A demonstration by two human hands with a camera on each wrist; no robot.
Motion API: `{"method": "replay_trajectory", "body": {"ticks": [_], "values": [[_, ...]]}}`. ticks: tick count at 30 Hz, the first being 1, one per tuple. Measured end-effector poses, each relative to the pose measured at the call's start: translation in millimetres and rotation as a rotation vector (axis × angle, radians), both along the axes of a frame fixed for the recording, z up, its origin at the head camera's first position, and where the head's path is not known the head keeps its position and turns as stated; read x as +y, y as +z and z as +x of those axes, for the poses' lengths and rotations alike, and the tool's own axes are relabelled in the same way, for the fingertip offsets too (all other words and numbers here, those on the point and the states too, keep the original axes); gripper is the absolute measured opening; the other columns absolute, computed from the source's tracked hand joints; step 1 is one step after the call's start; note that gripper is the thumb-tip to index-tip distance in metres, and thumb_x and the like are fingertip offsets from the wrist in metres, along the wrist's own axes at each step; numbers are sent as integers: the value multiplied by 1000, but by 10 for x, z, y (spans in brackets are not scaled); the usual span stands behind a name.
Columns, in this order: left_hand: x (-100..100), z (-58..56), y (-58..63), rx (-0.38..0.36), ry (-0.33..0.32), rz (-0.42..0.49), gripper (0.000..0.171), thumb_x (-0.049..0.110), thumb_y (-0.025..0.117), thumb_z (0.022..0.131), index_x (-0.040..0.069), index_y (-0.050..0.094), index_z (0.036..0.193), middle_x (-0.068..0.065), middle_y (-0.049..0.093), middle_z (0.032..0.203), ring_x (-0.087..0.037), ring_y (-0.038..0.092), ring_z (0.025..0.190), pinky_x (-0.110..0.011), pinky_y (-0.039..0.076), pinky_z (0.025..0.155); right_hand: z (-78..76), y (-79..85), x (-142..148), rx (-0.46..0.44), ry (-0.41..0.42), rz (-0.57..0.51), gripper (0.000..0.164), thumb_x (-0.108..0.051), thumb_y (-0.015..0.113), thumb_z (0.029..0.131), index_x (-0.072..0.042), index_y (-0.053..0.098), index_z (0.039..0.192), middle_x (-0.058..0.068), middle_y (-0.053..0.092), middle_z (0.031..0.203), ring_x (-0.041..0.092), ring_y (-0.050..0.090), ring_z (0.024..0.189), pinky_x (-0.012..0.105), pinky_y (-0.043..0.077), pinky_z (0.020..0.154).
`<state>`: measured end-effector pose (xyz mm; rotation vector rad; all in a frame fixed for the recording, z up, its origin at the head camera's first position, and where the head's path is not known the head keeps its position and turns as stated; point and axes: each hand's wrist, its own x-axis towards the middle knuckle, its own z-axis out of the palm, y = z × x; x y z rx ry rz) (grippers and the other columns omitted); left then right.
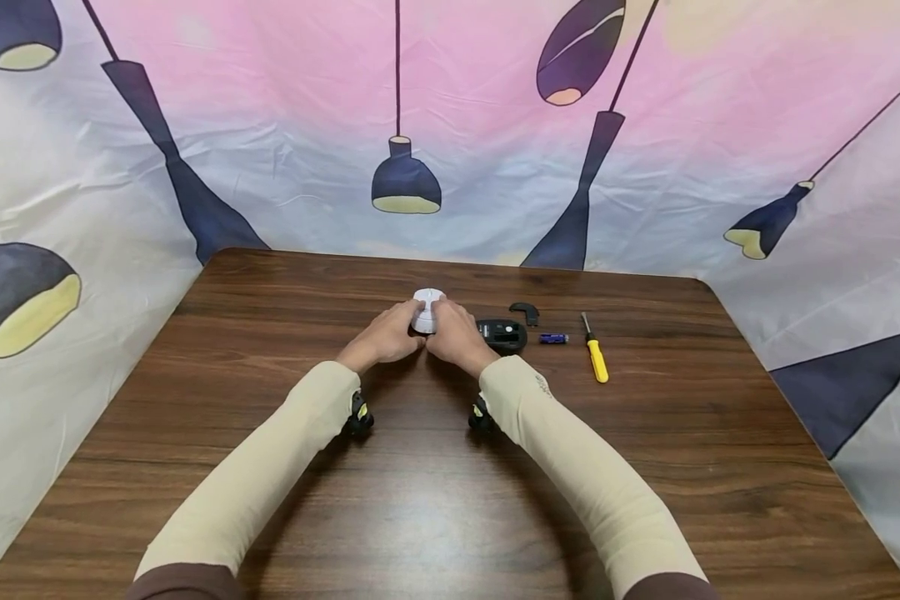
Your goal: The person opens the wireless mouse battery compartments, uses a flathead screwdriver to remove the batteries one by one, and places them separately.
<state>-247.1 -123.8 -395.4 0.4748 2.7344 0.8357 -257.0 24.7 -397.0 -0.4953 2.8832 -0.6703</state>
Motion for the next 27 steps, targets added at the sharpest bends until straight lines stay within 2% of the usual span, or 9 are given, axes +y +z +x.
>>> {"method": "replay_trajectory", "body": {"ticks": [3, 5, 7, 9, 18, 22, 27], "values": [[-21, 39, 26, -11, -16, -10, 62, 13, 58, 102, -1, 29, 156, -23, 30, 160, -38, 33, 145, -52, 34, 117, 48, 9, 8, 21, 15, 4, 41, -4, 70, 90, 3, 60, 129, 25, 48, 147, 34, 61, 118, 42, 56, 89], [-35, 62, 38, -23, -30, -8, 62, 13, 57, 103, -1, 29, 156, -22, 31, 160, -37, 35, 144, -52, 35, 116, 79, 9, 22, 34, 22, 8, 35, -1, 68, 88, 2, 61, 122, 22, 59, 133, 30, 64, 104, 39, 56, 81], [-45, 86, 51, -32, -46, -5, 61, 12, 55, 104, -1, 28, 156, -21, 37, 157, -35, 40, 141, -51, 38, 114, 109, 9, 45, 38, 35, 5, 32, 1, 67, 88, 1, 59, 119, 18, 64, 119, 26, 63, 91, 37, 55, 74], [-60, 111, 59, -31, -61, -4, 60, 12, 55, 104, -1, 30, 156, -21, 40, 155, -34, 42, 139, -50, 39, 113, 137, 9, 71, 48, 55, 12, 33, 0, 67, 88, 1, 57, 119, 14, 65, 110, 24, 62, 91, 37, 55, 75], [-114, 249, 92, 4, -134, 4, 57, 14, 64, 100, -5, 40, 148, -22, 47, 147, -34, 47, 134, -50, 42, 110, 236, 34, 211, 45, 153, 34, 43, -8, 77, 89, 2, 57, 126, 15, 65, 111, 23, 64, 90, 33, 57, 72], [-134, 327, 81, 46, -162, -21, 56, 15, 69, 97, -5, 45, 143, -22, 52, 139, -34, 52, 127, -50, 45, 106, 275, 35, 256, 39, 212, 46, 44, -14, 79, 90, 1, 57, 125, 15, 65, 111, 21, 64, 91, 32, 57, 72], [-141, 417, 78, 106, -185, -38, 53, 16, 75, 93, -5, 51, 136, -21, 56, 133, -35, 55, 121, -50, 48, 102, 332, 49, 314, 55, 266, 31, 43, -15, 81, 88, 2, 59, 122, 15, 66, 110, 20, 63, 87, 32, 56, 71]]}}
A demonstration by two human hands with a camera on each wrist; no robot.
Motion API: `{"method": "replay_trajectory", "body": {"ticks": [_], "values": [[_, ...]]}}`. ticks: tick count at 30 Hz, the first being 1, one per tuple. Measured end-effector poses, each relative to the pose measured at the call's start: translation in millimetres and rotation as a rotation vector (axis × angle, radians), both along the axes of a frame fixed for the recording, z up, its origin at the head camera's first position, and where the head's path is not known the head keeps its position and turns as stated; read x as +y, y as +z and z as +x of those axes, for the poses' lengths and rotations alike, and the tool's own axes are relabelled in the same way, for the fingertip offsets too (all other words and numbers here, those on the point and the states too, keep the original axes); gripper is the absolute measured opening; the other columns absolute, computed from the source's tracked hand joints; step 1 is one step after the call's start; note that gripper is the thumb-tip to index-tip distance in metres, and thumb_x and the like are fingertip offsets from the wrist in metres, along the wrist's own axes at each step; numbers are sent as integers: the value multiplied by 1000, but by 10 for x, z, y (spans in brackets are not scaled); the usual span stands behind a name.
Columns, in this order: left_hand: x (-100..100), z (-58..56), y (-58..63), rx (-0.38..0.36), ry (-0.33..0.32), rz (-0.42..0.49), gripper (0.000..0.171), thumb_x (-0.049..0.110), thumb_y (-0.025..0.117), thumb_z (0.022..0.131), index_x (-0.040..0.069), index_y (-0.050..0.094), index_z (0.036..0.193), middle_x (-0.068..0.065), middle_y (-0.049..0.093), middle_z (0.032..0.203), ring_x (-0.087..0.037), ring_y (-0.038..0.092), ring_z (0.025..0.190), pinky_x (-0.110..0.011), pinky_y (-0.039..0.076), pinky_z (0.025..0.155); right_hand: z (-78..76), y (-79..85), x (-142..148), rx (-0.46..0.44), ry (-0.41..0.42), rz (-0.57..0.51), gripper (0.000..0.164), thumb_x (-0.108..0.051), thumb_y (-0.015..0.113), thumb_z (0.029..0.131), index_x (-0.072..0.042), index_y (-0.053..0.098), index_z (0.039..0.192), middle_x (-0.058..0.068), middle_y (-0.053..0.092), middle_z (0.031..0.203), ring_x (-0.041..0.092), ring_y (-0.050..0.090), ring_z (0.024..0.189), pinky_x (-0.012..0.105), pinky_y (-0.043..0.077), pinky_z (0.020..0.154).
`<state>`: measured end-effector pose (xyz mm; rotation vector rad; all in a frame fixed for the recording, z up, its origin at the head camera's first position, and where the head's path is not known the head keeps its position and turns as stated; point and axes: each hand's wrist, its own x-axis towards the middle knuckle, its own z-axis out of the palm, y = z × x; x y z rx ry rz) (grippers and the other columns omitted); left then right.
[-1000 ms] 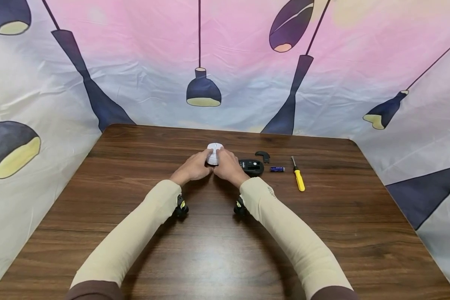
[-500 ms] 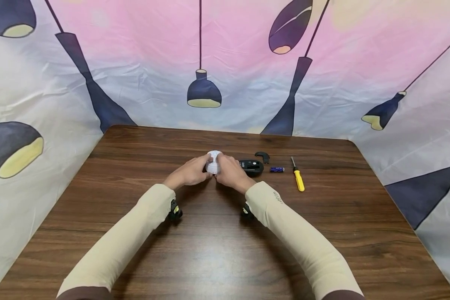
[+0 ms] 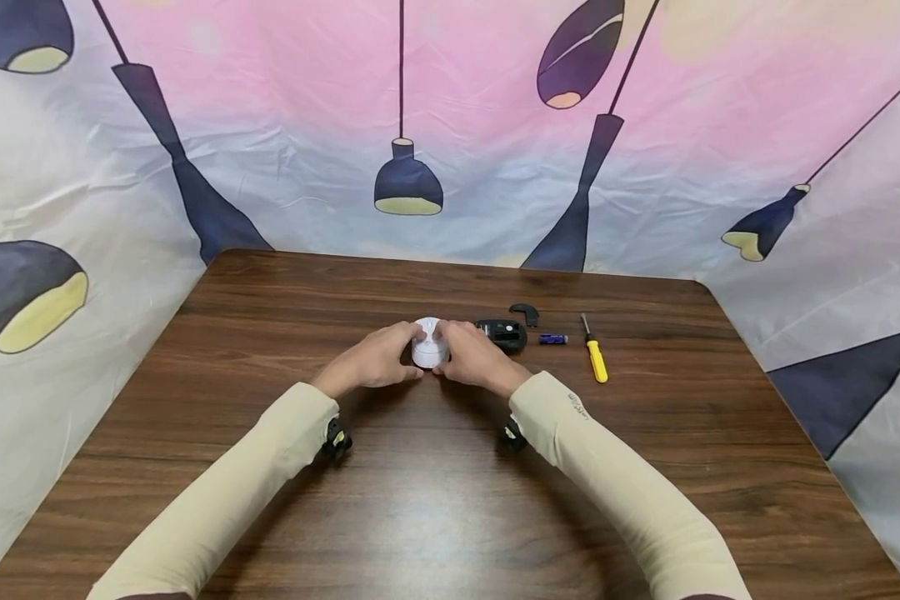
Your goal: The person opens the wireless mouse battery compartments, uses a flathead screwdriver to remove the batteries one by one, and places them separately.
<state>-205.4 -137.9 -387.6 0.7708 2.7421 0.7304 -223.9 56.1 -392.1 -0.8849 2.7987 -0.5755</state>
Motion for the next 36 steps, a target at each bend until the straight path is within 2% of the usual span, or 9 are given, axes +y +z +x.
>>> {"method": "replay_trajectory", "body": {"ticks": [6, 12, 15, 19, 22, 31, 36], "values": [[33, 65, 5, 15, -7, -5, 57, 17, 79, 90, -4, 53, 136, -19, 58, 131, -33, 56, 119, -49, 49, 101, 67, 24, 72, 5, 33, -6, 43, -15, 82, 87, 2, 61, 121, 15, 66, 111, 18, 61, 82, 30, 54, 68], [88, 101, 9, 57, -30, -37, 66, 18, 84, 86, -7, 54, 139, -15, 57, 120, -24, 54, 94, -39, 50, 83, 127, 40, 132, 25, 44, 16, 46, -19, 85, 84, 1, 63, 119, 14, 67, 111, 19, 62, 86, 33, 56, 73], [122, 119, 5, 68, -23, -49, 63, 18, 87, 82, -6, 58, 133, -16, 55, 121, -24, 55, 96, -39, 52, 85, 159, 31, 162, 13, 52, 12, 51, -23, 87, 83, 1, 62, 121, 14, 65, 115, 20, 62, 91, 33, 57, 76], [173, 154, -5, 88, -19, -62, 59, 19, 90, 78, -4, 62, 124, -18, 53, 125, -29, 58, 108, -44, 53, 95, 195, 6, 205, 15, 71, -9, 55, -26, 89, 81, -1, 61, 120, 14, 64, 118, 20, 62, 94, 33, 57, 78], [204, 182, -15, 97, -11, -63, 57, 21, 92, 76, -1, 63, 119, -17, 53, 126, -30, 59, 108, -45, 52, 95, 220, -10, 236, 26, 93, -27, 54, -25, 89, 80, 0, 61, 119, 13, 63, 118, 20, 60, 93, 33, 56, 77], [292, 249, -47, 138, 12, -77, 57, 22, 95, 72, 5, 61, 115, -13, 58, 117, -29, 62, 94, -41, 58, 79, 297, -47, 314, 57, 144, -20, 47, -16, 87, 83, 2, 61, 118, 15, 60, 119, 21, 60, 94, 33, 57, 77], [303, 282, -60, 164, -5, -74, 55, 25, 94, 73, 5, 62, 114, -10, 59, 112, -24, 61, 87, -37, 57, 74, 342, -66, 376, 101, 183, -9, 46, -18, 85, 84, 2, 62, 118, 17, 61, 119, 20, 60, 93, 33, 56, 75]]}}
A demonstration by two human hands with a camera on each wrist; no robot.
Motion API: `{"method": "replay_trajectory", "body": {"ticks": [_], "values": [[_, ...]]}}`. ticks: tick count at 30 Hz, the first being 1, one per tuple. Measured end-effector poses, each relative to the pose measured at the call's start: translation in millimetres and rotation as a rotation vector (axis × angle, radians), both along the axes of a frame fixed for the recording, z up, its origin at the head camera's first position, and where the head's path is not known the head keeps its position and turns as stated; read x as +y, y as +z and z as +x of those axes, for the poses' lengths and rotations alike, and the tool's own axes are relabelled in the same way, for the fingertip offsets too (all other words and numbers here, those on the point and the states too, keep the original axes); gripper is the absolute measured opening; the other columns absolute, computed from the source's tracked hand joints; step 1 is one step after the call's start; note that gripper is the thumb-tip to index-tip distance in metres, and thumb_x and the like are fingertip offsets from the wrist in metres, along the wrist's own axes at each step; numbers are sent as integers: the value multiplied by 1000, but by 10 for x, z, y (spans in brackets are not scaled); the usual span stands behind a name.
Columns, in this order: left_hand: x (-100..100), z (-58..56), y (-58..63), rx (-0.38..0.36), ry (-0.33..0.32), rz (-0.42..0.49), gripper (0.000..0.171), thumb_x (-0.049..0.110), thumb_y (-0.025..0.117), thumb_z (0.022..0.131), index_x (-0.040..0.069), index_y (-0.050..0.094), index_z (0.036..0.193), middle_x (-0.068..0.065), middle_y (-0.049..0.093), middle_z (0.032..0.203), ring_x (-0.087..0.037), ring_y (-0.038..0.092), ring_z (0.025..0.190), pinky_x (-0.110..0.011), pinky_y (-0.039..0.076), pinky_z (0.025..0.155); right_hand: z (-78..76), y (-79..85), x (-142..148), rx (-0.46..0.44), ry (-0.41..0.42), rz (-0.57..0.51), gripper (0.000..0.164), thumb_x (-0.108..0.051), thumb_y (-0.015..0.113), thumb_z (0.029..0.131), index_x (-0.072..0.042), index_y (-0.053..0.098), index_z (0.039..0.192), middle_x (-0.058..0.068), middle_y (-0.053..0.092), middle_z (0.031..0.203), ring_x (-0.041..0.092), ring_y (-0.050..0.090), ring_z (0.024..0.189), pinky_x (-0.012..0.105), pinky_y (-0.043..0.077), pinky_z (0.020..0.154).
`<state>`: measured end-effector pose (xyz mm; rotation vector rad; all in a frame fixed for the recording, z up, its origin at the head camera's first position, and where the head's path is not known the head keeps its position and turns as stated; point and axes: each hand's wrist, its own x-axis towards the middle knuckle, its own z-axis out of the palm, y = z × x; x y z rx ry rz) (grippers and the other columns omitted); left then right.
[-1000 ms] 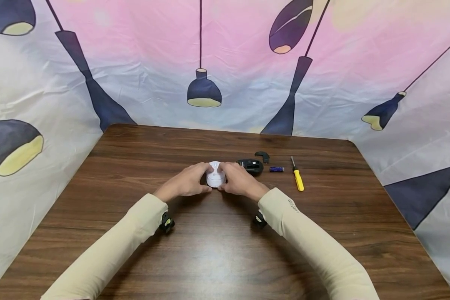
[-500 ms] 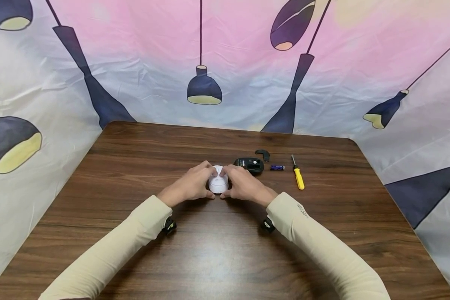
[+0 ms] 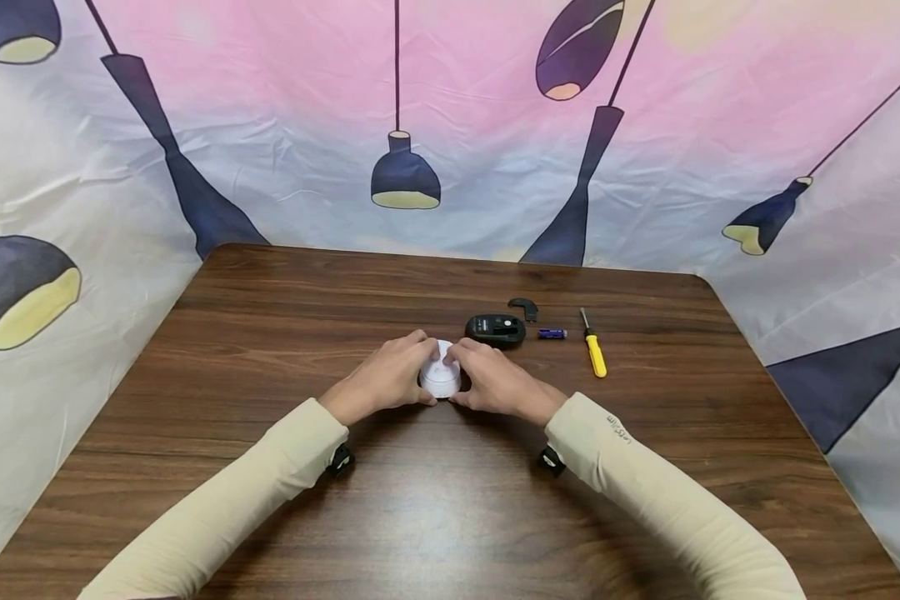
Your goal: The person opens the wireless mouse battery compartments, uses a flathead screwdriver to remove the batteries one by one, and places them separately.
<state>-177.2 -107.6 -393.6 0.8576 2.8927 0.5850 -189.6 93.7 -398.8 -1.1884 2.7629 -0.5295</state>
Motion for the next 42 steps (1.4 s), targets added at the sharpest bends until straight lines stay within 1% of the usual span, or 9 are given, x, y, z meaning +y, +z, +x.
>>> {"method": "replay_trajectory", "body": {"ticks": [7, 11, 16, 20, 27, 30, 35, 39, 42], "values": [[20, 43, 9, 24, -39, 18, 55, 29, 92, 76, 3, 63, 115, -11, 61, 111, -23, 61, 85, -35, 56, 73, 18, -23, 122, -12, 38, -64, 45, -17, 83, 85, 2, 63, 121, 13, 62, 116, 19, 59, 94, 28, 55, 75], [39, 50, 24, 2, -44, 37, 55, 30, 91, 77, 2, 64, 115, -11, 62, 114, -24, 62, 90, -38, 56, 77, 31, -27, 182, -34, 35, -98, 47, -17, 84, 84, 1, 62, 122, 10, 62, 115, 17, 61, 94, 25, 56, 76], [63, 52, 36, -23, -57, 52, 56, 31, 90, 78, 0, 63, 117, -12, 63, 115, -25, 62, 96, -45, 54, 85, 50, -19, 229, -55, 30, -118, 53, -15, 88, 81, -1, 60, 123, 10, 61, 117, 18, 61, 93, 23, 56, 74], [83, 47, 33, -21, -69, 68, 57, 32, 89, 79, 0, 63, 118, -12, 64, 116, -25, 63, 98, -46, 54, 87, 62, -3, 266, -57, 13, -107, 49, -11, 86, 83, -2, 60, 123, 10, 61, 117, 17, 62, 93, 23, 56, 74], [116, 63, 46, -76, -98, 104, 58, 33, 85, 84, 2, 61, 126, -11, 65, 121, -25, 62, 107, -47, 53, 90, 83, 62, 382, -161, 5, -156, 47, -8, 82, 87, 1, 60, 128, 11, 65, 122, 15, 67, 97, 24, 59, 79], [133, 69, 40, -73, -111, 125, 57, 29, 87, 82, 5, 60, 126, -10, 65, 121, -24, 62, 107, -47, 53, 90, 90, 94, 424, -195, 17, -180, 48, -9, 81, 88, 1, 60, 130, 13, 65, 126, 17, 69, 101, 26, 60, 82], [156, 72, 13, -22, -128, 171, 49, 18, 88, 81, 7, 58, 119, -8, 66, 115, -22, 63, 101, -42, 55, 84, 94, 109, 449, -234, 25, -216, 49, -8, 81, 88, 1, 61, 131, 13, 65, 127, 18, 69, 103, 27, 60, 84], [162, 78, 16, -25, -128, 206, 44, 18, 85, 85, 8, 59, 118, -8, 64, 114, -21, 62, 101, -40, 55, 82, 91, 93, 459, -226, 8, -237, 52, -7, 84, 84, 0, 59, 130, 12, 66, 122, 18, 69, 101, 26, 60, 83], [169, 76, 25, -58, -118, 230, 40, 20, 82, 88, 8, 61, 120, -7, 63, 116, -22, 61, 103, -40, 55, 84, 91, 79, 466, -188, -15, -244, 47, -5, 82, 86, -1, 59, 126, 12, 67, 119, 17, 69, 98, 25, 60, 81]]}}
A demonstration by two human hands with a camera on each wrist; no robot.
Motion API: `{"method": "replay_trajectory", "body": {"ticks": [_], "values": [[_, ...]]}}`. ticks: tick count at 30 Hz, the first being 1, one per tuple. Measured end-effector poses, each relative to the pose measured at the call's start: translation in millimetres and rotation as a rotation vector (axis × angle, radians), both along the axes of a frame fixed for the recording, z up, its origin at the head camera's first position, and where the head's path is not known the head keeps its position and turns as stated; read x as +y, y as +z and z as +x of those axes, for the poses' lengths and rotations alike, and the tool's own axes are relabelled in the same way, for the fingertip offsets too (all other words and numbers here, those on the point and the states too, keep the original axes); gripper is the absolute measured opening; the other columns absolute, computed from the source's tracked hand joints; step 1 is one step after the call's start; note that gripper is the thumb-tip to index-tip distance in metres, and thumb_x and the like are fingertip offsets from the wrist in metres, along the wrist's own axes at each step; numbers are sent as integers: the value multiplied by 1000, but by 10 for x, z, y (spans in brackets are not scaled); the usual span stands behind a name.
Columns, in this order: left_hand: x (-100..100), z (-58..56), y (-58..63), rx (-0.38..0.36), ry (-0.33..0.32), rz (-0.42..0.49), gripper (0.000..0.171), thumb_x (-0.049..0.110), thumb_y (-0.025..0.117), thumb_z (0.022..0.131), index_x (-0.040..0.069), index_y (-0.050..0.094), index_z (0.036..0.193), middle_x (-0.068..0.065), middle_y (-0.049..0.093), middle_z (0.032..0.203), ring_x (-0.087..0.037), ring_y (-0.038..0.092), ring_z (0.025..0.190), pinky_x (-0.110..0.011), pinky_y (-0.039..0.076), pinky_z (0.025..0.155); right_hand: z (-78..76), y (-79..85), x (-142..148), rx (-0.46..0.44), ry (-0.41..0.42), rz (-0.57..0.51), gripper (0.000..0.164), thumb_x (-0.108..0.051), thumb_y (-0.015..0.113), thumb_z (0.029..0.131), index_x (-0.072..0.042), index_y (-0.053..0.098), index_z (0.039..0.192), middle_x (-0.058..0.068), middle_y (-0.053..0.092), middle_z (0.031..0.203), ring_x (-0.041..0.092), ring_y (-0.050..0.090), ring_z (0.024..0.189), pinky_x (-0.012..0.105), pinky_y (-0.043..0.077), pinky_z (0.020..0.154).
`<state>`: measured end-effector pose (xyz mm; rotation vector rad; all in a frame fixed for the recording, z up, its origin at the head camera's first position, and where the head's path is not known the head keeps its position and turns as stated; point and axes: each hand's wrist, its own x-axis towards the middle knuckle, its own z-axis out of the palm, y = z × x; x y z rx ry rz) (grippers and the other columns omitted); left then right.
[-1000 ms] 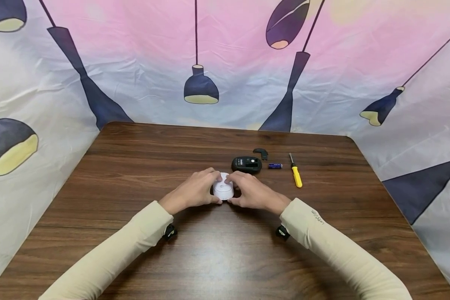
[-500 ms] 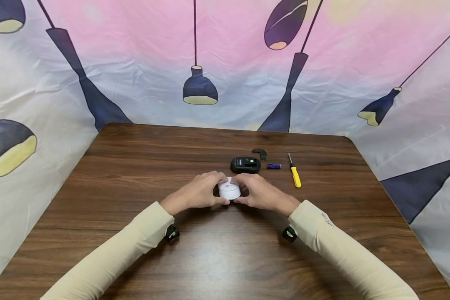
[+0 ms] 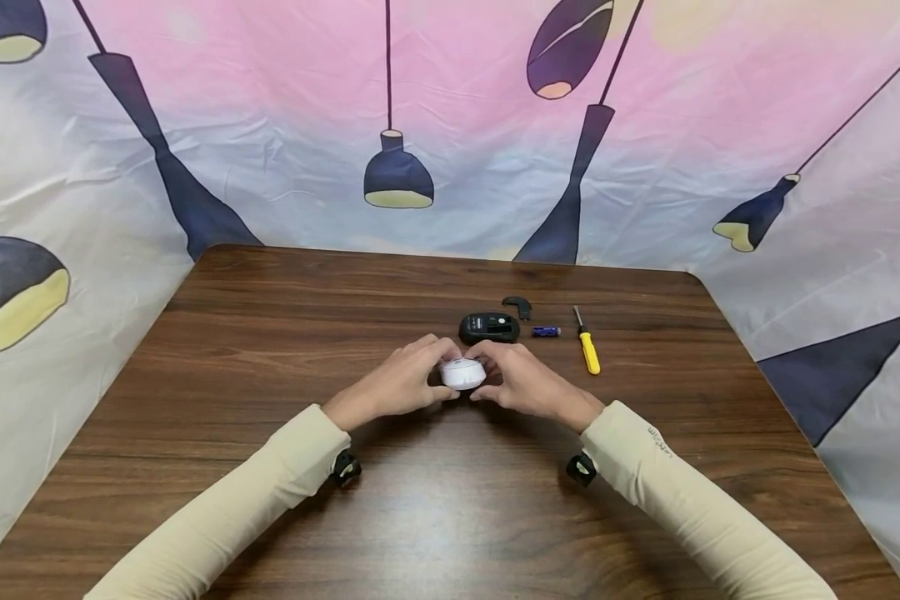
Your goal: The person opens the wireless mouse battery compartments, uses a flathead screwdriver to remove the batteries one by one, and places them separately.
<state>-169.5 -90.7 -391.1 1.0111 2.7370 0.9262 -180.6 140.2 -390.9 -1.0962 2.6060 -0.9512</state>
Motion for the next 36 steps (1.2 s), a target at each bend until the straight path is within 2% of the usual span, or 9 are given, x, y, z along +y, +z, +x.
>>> {"method": "replay_trajectory", "body": {"ticks": [5, 10, 15, 20, 25, 32, 36], "values": [[1, -12, 5, -45, 12, 33, 34, 20, 75, 95, 8, 62, 124, -7, 61, 119, -21, 61, 107, -40, 55, 87, 1, -17, 13, 99, -30, -44, 36, -3, 76, 91, -1, 64, 125, 11, 66, 115, 15, 67, 91, 26, 60, 77], [1, -15, 10, -83, 36, 65, 36, 20, 63, 102, 6, 59, 135, -9, 61, 126, -21, 62, 112, -40, 55, 91, -2, -25, 23, 196, -68, -59, 39, -9, 73, 94, 1, 64, 131, 8, 65, 113, 13, 63, 88, 26, 58, 72], [23, -24, 5, -126, 66, 117, 39, 19, 58, 105, 5, 55, 141, -11, 62, 130, -22, 62, 116, -41, 55, 93, -6, -19, 18, 165, -87, -97, 43, -6, 69, 97, 6, 58, 137, 14, 66, 119, 17, 68, 99, 25, 60, 81], [43, -47, -16, -174, 85, 178, 40, 22, 53, 107, 7, 52, 145, -9, 64, 131, -23, 64, 115, -42, 56, 93, -14, -28, 7, 154, -99, -143, 45, -10, 69, 97, 5, 56, 138, 14, 69, 116, 18, 71, 96, 26, 61, 79], [59, -51, -21, -208, 107, 202, 41, 21, 51, 108, 8, 50, 147, -10, 66, 127, -21, 66, 106, -39, 57, 86, -20, -48, -3, 150, -107, -161, 41, -10, 68, 98, 3, 57, 135, 14, 67, 119, 20, 71, 95, 27, 61, 78], [100, -56, -17, -342, 134, 322, 40, 16, 48, 109, 6, 47, 148, -16, 62, 128, -21, 68, 99, -37, 62, 78, -19, -30, -18, 129, -137, -175, 45, -9, 67, 99, 5, 53, 140, 17, 61, 130, 23, 69, 103, 28, 61, 80], [118, -53, 1, -363, 153, 335, 39, 15, 48, 109, 5, 48, 147, -17, 62, 127, -21, 68, 96, -39, 63, 75, -21, -20, -24, 95, -155, -185, 46, -9, 68, 98, 6, 55, 139, 18, 62, 132, 23, 69, 102, 27, 61, 78]]}}
